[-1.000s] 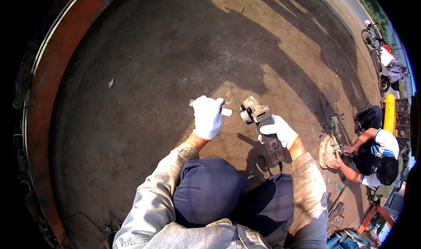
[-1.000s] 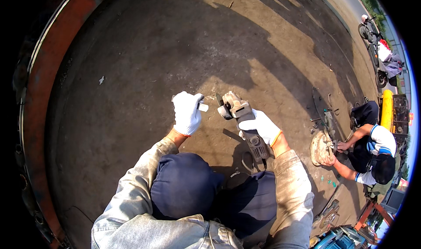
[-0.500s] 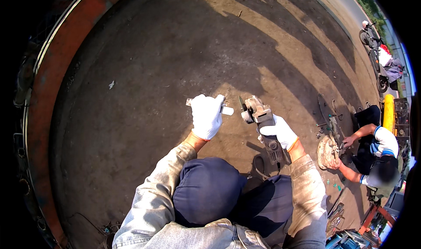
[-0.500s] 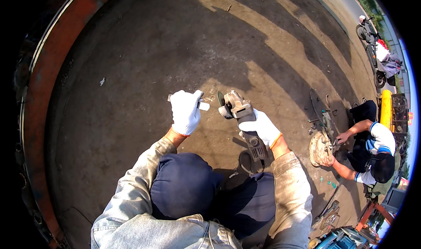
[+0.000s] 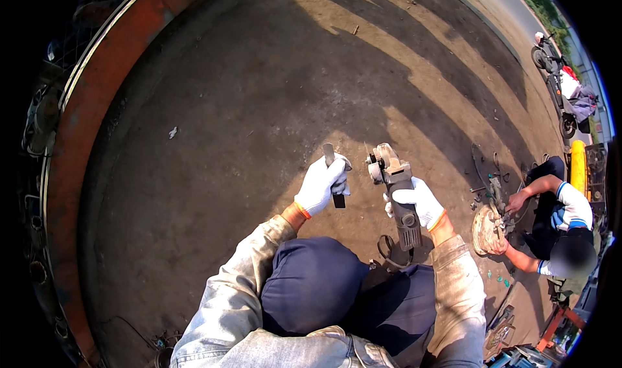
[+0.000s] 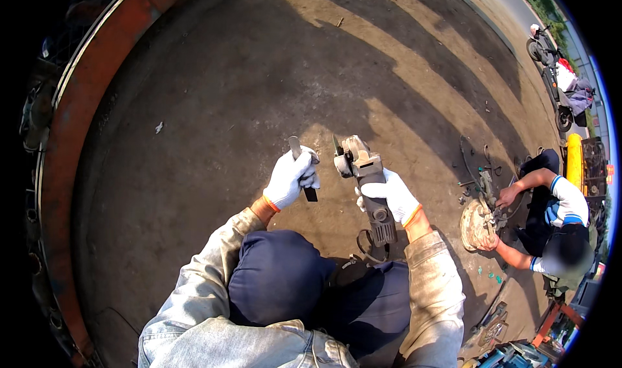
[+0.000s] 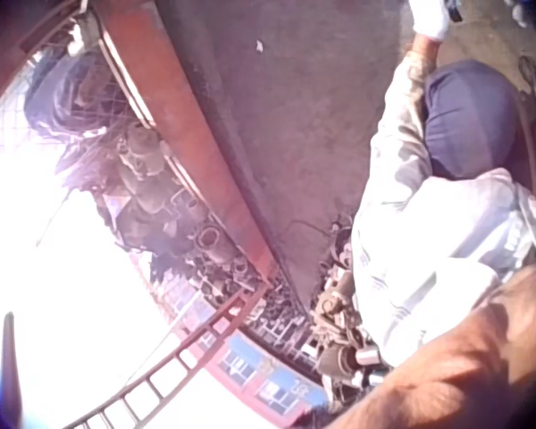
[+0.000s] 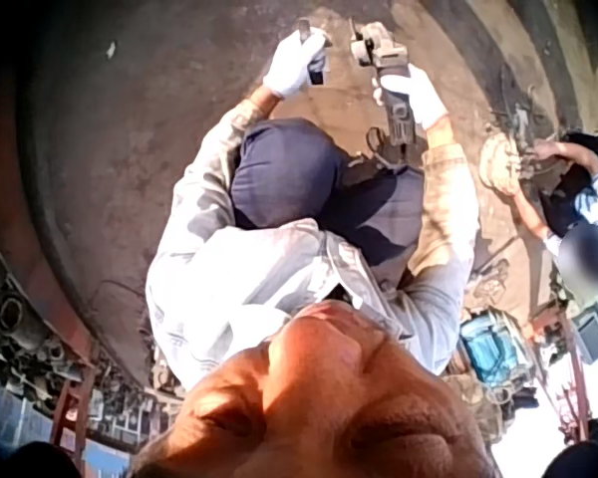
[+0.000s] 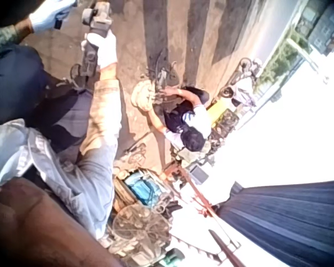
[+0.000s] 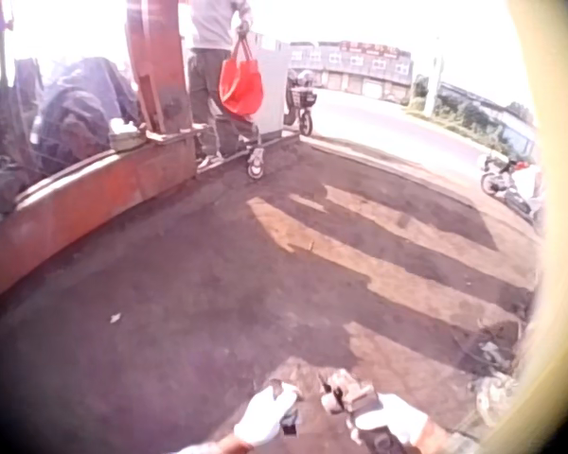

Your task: The person selects a motor from a pile of scrap, then uses an angle grinder to cut and remove parts of the motor casing. They then pull out the copper windings from the stator.

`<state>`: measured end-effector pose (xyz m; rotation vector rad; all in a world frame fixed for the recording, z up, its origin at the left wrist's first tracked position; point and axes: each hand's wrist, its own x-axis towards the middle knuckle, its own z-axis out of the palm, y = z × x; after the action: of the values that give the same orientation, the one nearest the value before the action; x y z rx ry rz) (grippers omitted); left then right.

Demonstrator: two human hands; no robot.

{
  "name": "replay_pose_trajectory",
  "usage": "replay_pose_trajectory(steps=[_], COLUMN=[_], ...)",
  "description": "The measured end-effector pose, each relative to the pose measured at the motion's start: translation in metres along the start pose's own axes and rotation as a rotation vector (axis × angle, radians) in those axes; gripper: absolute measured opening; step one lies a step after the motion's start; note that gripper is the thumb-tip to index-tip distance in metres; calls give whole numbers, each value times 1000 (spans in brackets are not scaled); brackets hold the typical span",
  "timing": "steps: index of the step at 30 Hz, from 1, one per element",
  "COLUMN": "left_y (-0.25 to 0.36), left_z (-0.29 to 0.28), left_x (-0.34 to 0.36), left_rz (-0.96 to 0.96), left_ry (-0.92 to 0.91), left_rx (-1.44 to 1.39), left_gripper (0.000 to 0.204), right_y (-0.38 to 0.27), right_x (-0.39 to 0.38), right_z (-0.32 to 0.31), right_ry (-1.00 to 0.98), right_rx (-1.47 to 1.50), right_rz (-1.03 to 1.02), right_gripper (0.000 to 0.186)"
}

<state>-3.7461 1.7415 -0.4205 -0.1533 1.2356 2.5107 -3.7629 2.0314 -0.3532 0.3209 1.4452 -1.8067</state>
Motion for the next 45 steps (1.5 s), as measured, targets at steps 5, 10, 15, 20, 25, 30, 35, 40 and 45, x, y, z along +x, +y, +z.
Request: replay_pose_trajectory(steps=[5, 10, 15, 20, 25, 30, 35, 40, 45], left_y=[2, 4, 7, 15, 40, 46, 44, 46, 38], left_z=[6, 11, 10, 13, 57, 91, 91, 84, 82], left_x=[0, -1, -3, -3, -12, -19, -26, -28, -26], left_rz=[-94, -119, -133, -125, 195, 729, 744, 750, 839], left_ry=[-86, -92, -72, -76, -372, -632, -570, -682, -621], left_rx=[-258, -240, -219, 47, 912, 1606, 1801, 1767, 1781], left_gripper=[31, 32, 32, 30, 58, 76, 71, 75, 67], right_y=[-4, -3, -3, -2, 0, -17, -11, -5, -2], right_x=[0, 0, -1, -4, 15, 34, 44, 41, 40], right_z=[0, 0, 8, 2, 19, 44, 51, 55, 57], right_ry=[-9, -10, 0, 2, 109, 175, 206, 244, 320], right_rx=[69, 69, 54, 52, 190, 333, 355, 292, 306], right_rz=[1, 10, 20, -11, -104, -187, -277, -251, -295], right_gripper=[42, 43, 42, 41, 37, 39, 40, 39, 37])
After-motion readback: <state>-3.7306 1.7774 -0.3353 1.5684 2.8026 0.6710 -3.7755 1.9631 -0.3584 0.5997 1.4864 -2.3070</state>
